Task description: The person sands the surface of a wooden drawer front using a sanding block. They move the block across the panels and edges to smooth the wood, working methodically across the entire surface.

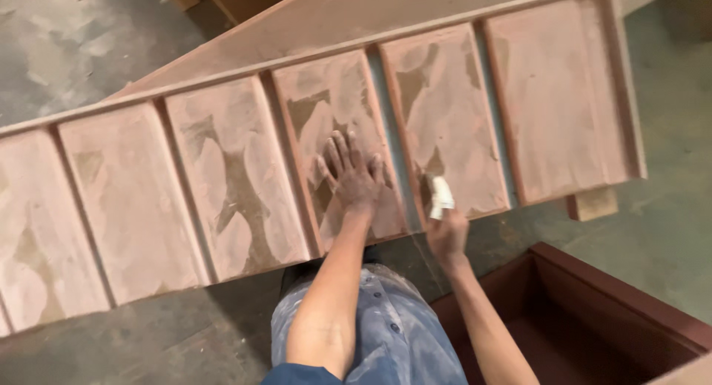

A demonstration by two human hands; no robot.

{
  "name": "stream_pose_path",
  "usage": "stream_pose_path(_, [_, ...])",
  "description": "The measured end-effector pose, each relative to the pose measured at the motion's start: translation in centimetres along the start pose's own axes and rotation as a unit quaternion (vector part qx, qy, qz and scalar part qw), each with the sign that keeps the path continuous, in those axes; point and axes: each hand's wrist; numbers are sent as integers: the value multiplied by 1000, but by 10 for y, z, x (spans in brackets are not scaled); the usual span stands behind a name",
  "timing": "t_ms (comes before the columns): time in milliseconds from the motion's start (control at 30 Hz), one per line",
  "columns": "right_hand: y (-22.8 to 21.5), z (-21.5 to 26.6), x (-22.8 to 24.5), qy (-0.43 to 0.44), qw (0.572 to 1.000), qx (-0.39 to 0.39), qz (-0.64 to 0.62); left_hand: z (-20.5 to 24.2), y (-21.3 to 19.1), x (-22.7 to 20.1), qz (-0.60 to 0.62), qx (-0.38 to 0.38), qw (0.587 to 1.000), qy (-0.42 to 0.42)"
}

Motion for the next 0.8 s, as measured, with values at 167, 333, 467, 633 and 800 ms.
stream_pose_path(167, [6, 12, 31, 75, 994, 6, -84, 6, 0, -2, -25, 20, 999, -4])
stream_pose_path(333, [37, 3, 50, 224, 960, 25, -167, 3, -11, -3, -23, 45, 999, -10])
stream_pose_path(467, [44, -5, 51, 225, 941, 16, -252, -1, -15, -7, -26, 72, 997, -12])
stream_pose_path(633, [49, 0, 49, 283, 930, 8, -236, -5, -15, -9, -51, 68, 996, -2])
stream_pose_path(800, [57, 9, 33, 333, 881, -4, -336, -4, -16, -10, -55, 83, 995, -4])
Point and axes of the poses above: each hand's wrist, its own z-axis away from the middle knuckle, its own y-axis out of the palm, x = y × z, and after that the axes turned 11 degrees about -x, right-handed
